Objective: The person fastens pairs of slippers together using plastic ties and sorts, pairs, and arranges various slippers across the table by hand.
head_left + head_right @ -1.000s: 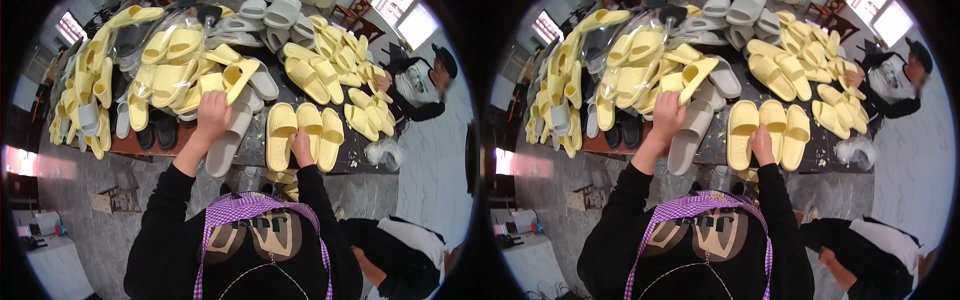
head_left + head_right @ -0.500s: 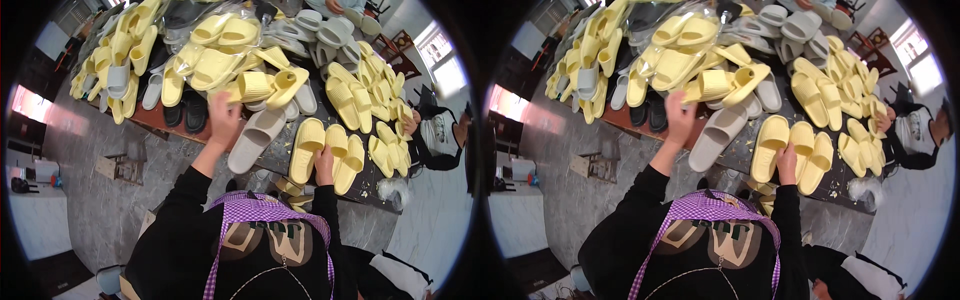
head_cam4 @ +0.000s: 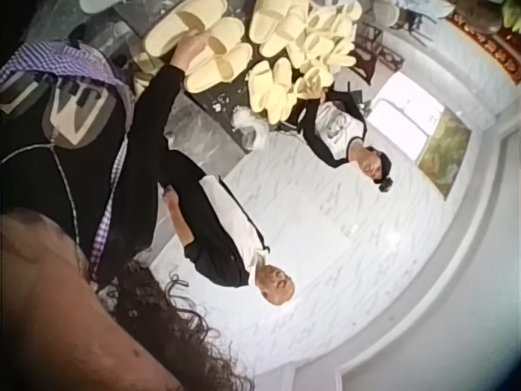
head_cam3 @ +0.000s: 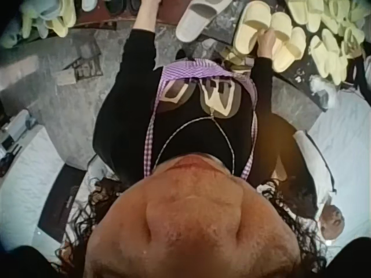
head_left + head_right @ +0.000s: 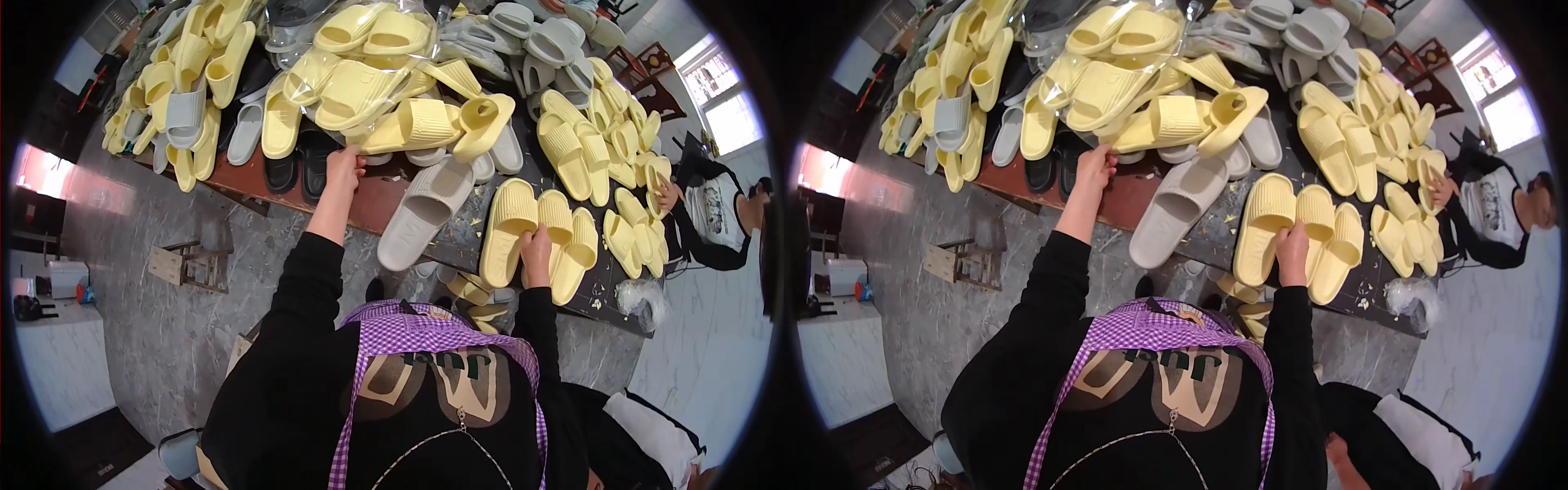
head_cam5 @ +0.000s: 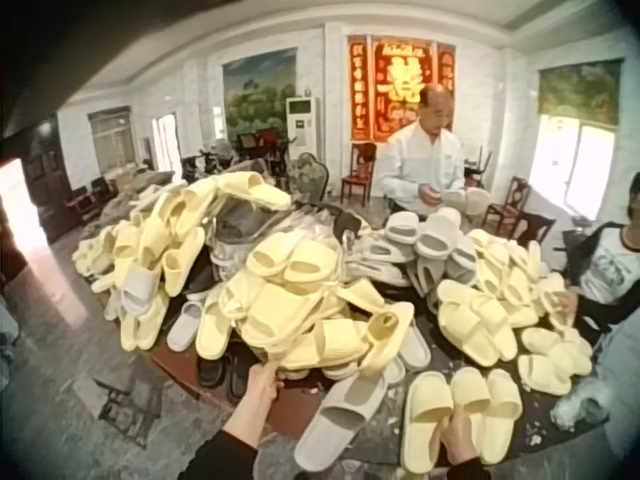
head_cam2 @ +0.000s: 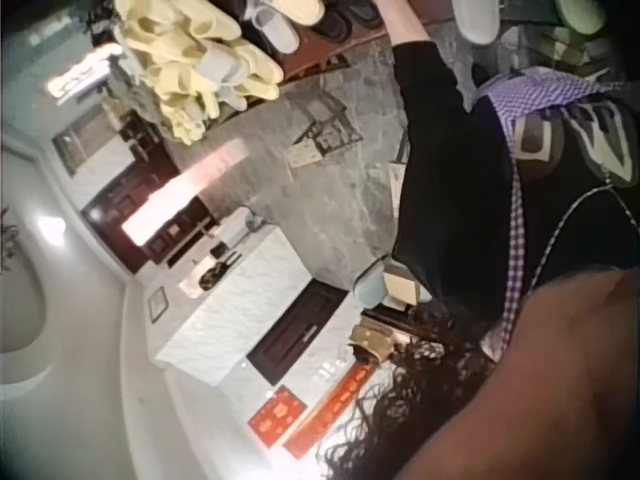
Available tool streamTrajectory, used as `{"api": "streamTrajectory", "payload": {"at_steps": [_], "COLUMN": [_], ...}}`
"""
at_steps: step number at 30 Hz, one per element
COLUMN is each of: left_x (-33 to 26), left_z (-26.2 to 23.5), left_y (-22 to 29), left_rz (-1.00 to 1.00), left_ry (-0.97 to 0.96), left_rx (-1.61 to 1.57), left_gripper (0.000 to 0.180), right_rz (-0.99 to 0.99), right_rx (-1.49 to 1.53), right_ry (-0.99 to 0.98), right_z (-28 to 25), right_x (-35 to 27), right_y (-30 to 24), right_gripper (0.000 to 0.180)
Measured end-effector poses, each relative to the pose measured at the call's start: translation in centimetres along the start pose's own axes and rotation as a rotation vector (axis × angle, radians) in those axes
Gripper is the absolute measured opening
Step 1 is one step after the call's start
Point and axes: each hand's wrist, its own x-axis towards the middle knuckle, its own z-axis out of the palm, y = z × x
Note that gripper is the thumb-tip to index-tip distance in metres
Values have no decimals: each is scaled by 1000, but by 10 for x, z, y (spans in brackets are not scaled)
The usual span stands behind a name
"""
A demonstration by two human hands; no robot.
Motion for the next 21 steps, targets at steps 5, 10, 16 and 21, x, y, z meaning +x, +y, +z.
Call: {"api": "streamTrajectory", "payload": {"at_steps": [5,10,16,21], "left_x": [-24,-79,-79,-83], "left_z": [-5,16,44,43], "left_y": [-13,-15,-19,-15], "left_rz": [-227,-397,-287,-132], "left_ry": [-157,-339,-538,-515], "left_rx": [-245,-367,-418,-187], "left_gripper": [22,33,36,32], "right_rz": [24,28,29,-7], "right_rx": [90,110,142,105], "right_ry": [62,72,76,45], "right_z": [-27,-25,-19,-18], "right_x": [-12,-15,-8,5], "right_y": [-30,-23,-26,-26], "right_gripper": [26,27,28,29]}}
